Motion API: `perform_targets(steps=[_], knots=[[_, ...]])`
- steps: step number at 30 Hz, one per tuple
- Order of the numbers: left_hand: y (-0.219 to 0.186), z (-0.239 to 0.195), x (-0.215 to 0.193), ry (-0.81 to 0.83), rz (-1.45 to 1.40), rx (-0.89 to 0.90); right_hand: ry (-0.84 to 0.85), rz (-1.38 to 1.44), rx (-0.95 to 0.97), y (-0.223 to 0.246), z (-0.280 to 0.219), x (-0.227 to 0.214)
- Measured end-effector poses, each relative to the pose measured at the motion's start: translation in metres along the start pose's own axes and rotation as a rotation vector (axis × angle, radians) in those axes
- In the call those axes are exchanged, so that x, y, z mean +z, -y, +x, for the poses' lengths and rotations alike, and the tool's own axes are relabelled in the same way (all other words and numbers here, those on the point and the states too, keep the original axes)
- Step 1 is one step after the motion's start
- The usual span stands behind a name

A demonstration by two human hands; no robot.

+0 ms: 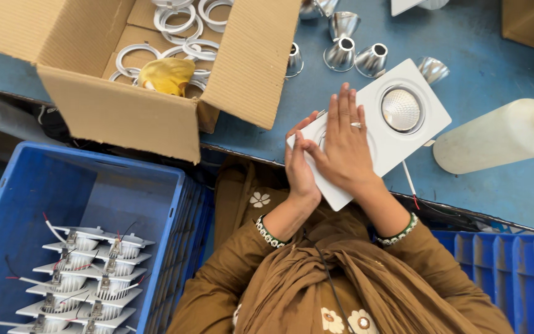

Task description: The person assembles a dual recessed LED light fixture by inserting LED modules, wiping the interior with a cloth, and fitting reflectors and white plastic rings. The person places the completed unit into a blue crate and repeats the process with another fixture.

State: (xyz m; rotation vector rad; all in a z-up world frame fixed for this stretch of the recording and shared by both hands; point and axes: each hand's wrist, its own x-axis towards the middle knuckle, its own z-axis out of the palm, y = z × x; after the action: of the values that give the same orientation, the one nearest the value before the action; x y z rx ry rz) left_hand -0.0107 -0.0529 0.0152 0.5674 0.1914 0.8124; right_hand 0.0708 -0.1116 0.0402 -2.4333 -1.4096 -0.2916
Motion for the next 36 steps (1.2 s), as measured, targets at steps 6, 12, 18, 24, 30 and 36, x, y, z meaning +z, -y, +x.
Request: perform_targets(steps=[6, 12, 18, 24, 30, 36], knots=[[-0.003, 0.003, -0.001, 0.016, -0.059, -0.086, 0.037, 0.227, -0.019, -0.007, 0.004, -0.049], [-0.002, 0.004, -0.003, -0.029, -0.058, -0.104, -0.009, 0.028, 0.027, 0.024, 0.001, -0.045], [-0.001, 0.013, -0.008, 0.032, 0.056, -0.061, 0.024, 0.005, 0.037, -0.015, -0.008, 0.012], [-0.005, 0.018, -0.014, 0.072, 0.106, -0.107, -0.010, 0.337, -0.005, -0.023, 0.014, -0.052], [-0.001, 0.018, -0.009, 0.033, 0.097, -0.103, -0.048, 0.049, -0.040, 0.000, 0.001, -0.016], [-0.004, 0.023, -0.011, 0.051, 0.129, -0.084, 0.062, 0.132, -0.001, -0.010, 0.006, -0.014]])
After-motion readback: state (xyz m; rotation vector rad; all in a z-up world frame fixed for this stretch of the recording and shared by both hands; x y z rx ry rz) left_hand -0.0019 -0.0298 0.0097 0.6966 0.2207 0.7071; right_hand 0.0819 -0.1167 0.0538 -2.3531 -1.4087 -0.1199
